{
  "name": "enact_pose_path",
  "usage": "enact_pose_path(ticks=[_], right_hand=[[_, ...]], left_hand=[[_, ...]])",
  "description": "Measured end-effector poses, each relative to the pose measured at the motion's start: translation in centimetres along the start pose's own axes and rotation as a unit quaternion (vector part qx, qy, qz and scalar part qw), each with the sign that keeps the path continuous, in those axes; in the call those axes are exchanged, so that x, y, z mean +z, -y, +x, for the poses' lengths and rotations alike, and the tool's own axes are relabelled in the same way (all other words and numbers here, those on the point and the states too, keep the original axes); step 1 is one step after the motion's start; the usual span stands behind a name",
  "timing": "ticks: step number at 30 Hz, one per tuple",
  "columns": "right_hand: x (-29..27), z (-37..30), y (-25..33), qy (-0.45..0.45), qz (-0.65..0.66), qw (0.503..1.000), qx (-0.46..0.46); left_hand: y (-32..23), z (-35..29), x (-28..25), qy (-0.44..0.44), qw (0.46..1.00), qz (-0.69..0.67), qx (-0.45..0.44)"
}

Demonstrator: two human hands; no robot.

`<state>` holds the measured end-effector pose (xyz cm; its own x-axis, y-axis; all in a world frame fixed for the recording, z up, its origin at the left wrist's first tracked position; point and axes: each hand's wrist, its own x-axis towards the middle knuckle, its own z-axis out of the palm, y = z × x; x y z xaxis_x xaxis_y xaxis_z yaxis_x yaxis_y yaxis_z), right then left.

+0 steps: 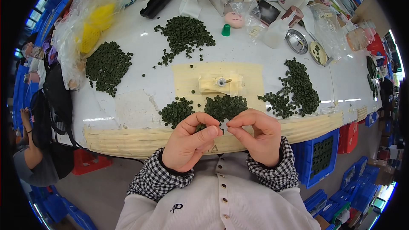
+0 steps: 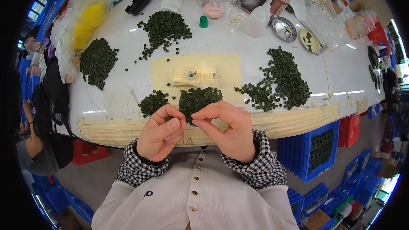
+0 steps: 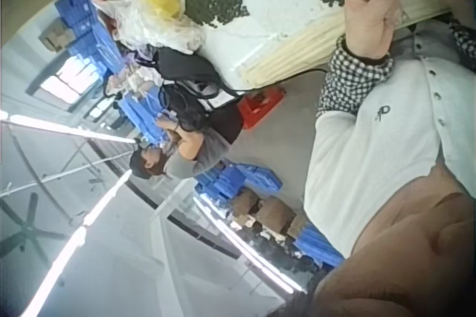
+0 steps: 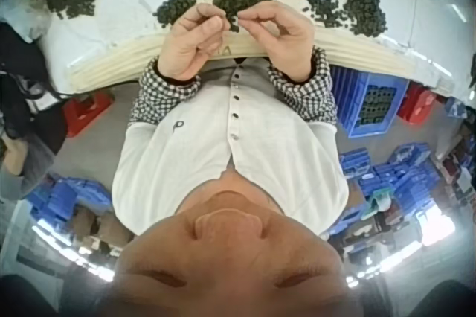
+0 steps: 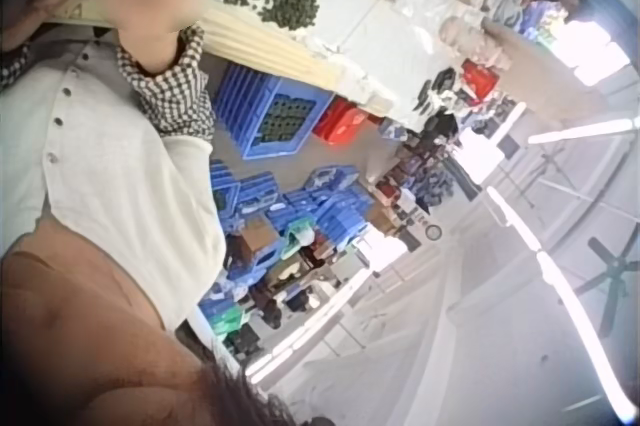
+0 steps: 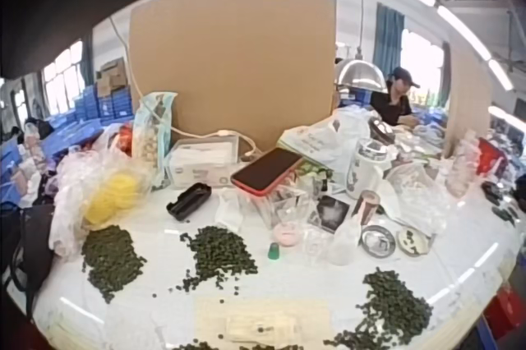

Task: Assembling small artificial plant components on a factory workbench.

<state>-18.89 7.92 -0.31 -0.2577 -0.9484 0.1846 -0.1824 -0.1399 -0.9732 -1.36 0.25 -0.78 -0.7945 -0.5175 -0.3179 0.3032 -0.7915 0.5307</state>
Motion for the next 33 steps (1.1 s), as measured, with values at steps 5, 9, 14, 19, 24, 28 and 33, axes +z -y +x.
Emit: enact_pose_path(ticks=[5, 9, 14, 19, 24, 28, 33], right_hand=[[-0.02, -0.28, -0.2, 0.012, 0.094, 0.994, 0.062], [0.04, -0.38, -0.23, 0.011, 0.14, 0.986, 0.087], [0.15, -0.33, -0.16, 0.023, 0.198, 0.972, 0.121], [0.34, -0.38, -0.31, 0.023, 0.176, 0.978, 0.107], [0.48, -0.23, 0.07, 0.021, 0.191, 0.974, 0.119], [0.67, -0.19, 0.04, 0.008, 0.171, 0.979, 0.109], [0.85, 0.14, 0.33, -0.027, 0.01, 1.0, 0.0]], left_hand=[[-0.23, 0.08, 0.34, -0.024, 1.0, -0.012, -0.002], [-0.27, 0.1, 0.35, -0.025, 1.0, 0.001, -0.004], [-0.09, 0.11, 0.37, -0.019, 1.0, 0.004, 0.009], [0.18, 0.24, 0.17, -0.022, 0.999, 0.017, 0.021], [-0.04, 0.13, 0.48, -0.029, 0.999, 0.023, 0.018], [0.15, 0.29, 0.51, -0.039, 0.998, 0.043, 0.029], [0.17, 0.3, 0.67, -0.037, 0.997, 0.061, 0.036]])
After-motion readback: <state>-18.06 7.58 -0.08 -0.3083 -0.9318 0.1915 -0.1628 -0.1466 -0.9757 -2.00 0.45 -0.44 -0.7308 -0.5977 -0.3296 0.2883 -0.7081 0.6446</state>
